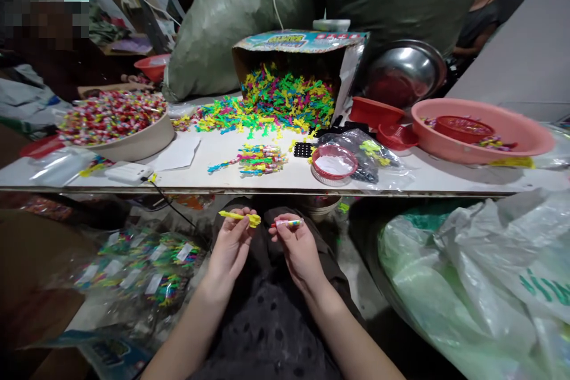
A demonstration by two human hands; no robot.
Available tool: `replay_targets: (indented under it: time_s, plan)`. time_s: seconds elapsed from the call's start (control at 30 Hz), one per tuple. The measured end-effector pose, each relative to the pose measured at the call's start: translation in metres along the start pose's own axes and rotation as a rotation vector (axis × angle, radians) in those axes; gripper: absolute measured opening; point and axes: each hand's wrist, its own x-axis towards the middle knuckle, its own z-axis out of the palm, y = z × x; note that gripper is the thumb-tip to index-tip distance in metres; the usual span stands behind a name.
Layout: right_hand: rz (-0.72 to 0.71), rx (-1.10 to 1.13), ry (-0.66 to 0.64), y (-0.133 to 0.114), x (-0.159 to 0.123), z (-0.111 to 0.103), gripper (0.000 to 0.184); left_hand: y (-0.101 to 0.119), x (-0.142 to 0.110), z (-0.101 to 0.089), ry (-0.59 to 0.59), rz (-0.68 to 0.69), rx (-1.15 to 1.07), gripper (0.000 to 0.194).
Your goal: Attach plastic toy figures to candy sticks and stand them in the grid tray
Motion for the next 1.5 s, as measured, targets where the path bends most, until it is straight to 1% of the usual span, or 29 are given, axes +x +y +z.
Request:
replay_targets:
  time_s: [0.1,0.2,0.37,0.63,0.87,1.0,1.07,1.17,1.37,1.5]
  plan:
    - [-0.018,0.038,0.024,0.0,0.0,0.005,0.024,-0.003,-0.001,0.002,-0.061,0.023,0.009,0.023]
    - [-0.021,0.075,0.035,0.0,0.001,0.01,0.023,-0.005,-0.002,0.003,-0.106,0.023,0.029,0.022]
    - [-0.017,0.103,0.039,0.0,0.002,0.014,0.022,-0.006,-0.003,0.005,-0.098,0.045,0.11,0.024]
    - [-0.006,0.113,0.037,0.002,0.005,0.012,0.023,-0.011,0.0,0.003,-0.093,0.061,0.16,0.026]
    - [0.004,0.129,0.015,0.002,0.004,0.011,0.024,-0.011,-0.001,0.005,-0.096,0.05,0.143,0.027]
    - [-0.067,0.059,0.042,0.003,0.004,0.01,0.023,-0.011,-0.002,0.006,-0.07,0.038,0.154,0.029]
    - [-0.123,-0.021,0.059,0.004,0.004,0.008,0.023,-0.011,-0.002,0.006,-0.055,0.003,0.156,0.03]
    - [-0.18,-0.131,0.047,0.006,0.004,0.004,0.024,-0.012,-0.003,0.005,-0.054,-0.057,0.138,0.032]
    - [-0.202,-0.225,0.038,0.011,0.006,-0.004,0.024,-0.014,-0.004,0.002,-0.036,-0.115,0.125,0.035]
    - [-0.203,-0.211,0.048,0.014,0.008,-0.005,0.023,-0.017,-0.006,0.0,-0.068,-0.121,0.129,0.032]
